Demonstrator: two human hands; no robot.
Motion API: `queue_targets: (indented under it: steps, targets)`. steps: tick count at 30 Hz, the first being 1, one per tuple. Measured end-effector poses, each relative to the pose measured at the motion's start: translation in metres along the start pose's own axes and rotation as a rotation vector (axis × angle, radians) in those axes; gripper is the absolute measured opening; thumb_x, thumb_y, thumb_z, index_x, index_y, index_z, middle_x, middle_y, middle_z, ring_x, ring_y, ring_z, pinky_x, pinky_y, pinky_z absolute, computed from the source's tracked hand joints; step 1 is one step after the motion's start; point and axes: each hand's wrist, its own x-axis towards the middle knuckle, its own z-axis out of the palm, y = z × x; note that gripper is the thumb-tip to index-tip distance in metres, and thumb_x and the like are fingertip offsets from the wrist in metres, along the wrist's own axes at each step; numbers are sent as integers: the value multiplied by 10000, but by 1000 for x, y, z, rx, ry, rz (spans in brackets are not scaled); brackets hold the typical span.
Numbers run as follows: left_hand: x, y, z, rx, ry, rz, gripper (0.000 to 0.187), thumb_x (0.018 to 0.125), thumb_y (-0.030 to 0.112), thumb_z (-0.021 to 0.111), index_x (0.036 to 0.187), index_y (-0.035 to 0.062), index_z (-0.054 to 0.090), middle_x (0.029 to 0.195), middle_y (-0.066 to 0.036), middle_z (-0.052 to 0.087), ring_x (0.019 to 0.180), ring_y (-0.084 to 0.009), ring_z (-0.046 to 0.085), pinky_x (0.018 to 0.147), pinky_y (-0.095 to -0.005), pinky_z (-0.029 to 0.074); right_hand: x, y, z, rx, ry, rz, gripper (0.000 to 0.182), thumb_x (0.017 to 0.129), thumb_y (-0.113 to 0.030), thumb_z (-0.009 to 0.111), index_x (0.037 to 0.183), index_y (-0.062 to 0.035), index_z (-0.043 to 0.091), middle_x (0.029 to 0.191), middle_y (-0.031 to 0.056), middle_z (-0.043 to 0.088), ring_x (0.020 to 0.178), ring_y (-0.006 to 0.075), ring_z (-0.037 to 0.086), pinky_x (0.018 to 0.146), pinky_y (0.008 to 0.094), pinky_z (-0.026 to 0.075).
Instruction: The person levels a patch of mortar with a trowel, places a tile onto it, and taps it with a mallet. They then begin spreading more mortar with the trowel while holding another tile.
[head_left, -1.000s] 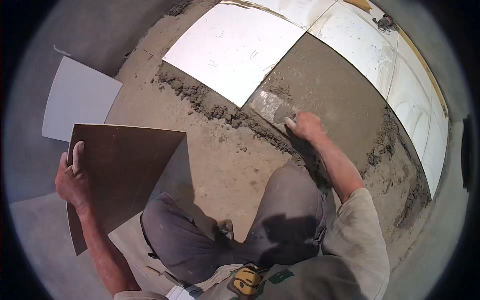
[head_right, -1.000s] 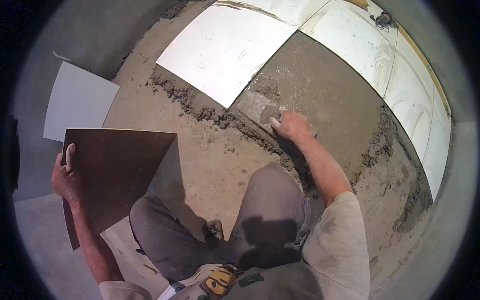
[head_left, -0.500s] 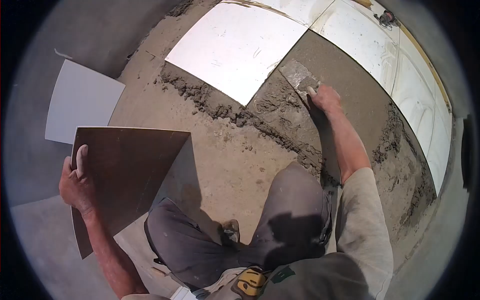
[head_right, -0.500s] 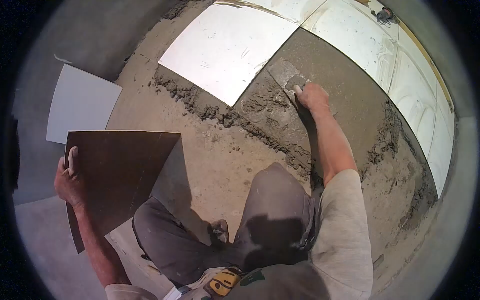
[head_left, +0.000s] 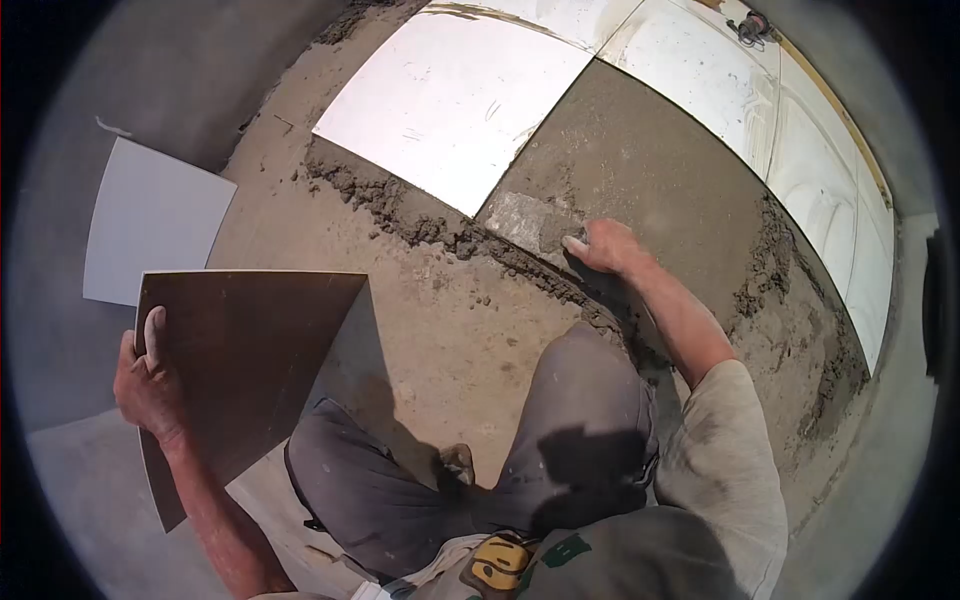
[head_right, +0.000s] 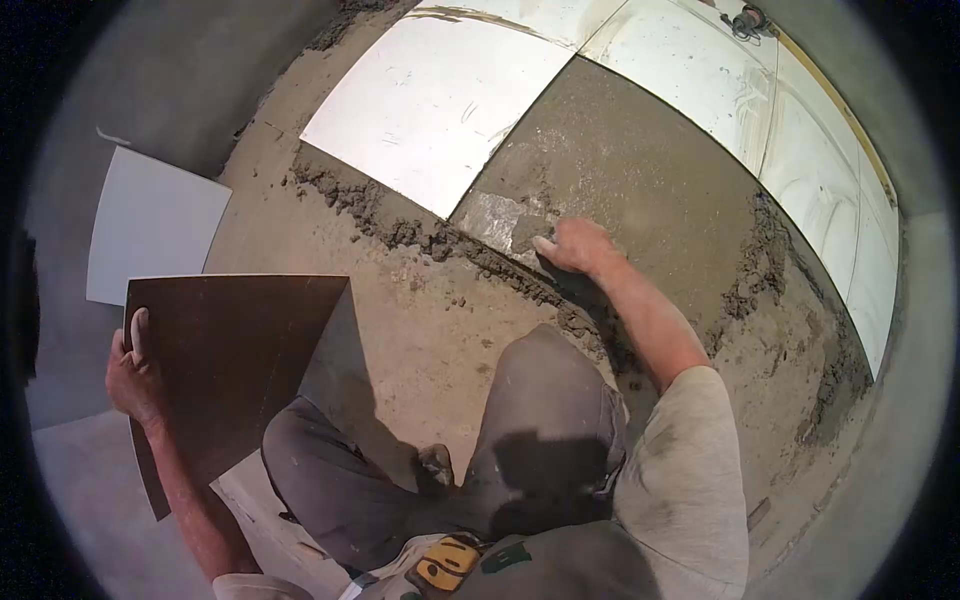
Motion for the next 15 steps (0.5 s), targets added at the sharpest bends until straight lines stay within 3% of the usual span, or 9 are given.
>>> queue_targets:
  steps: [3,5,8,10,15]
  targets:
    - [2,-1,3,-25,11,14,570,841,662,552,691,113,576,580,-98,485,548,-287,383,534,-390,377,3,20,12,-74,51,-8,599,909,-531,477,1126,13,605,1015,238,663,994,388,630,881,484,492]
    - [4,-6,7,-42,18,26,564,842,662,551,701,117,587,582,-98,487,547,-285,390,533,-389,379,0,31,6,-48,177,114,586,910,-540,479,1066,8,618,1008,233,665,975,377,642,867,478,500]
    - [7,-15,10,20,27,196,512,886,613,526,829,121,653,660,-140,546,594,-335,476,579,-410,409,2,40,1,-75,214,175,579,910,-542,486,1032,8,620,1002,233,666,962,371,649,848,465,508]
    - [3,3,-2,-7,-99,-70,534,877,640,515,836,127,659,663,-126,558,600,-321,492,582,-404,415,1,38,-5,-16,263,272,569,908,-530,497,1032,10,627,1001,233,666,960,372,647,849,463,507]
    - [5,-2,0,12,-117,-52,581,862,681,494,833,124,658,673,-124,569,614,-318,499,599,-400,424,-7,35,-18,1,289,358,570,903,-525,503,1048,11,632,1029,240,661,982,376,642,862,467,501]
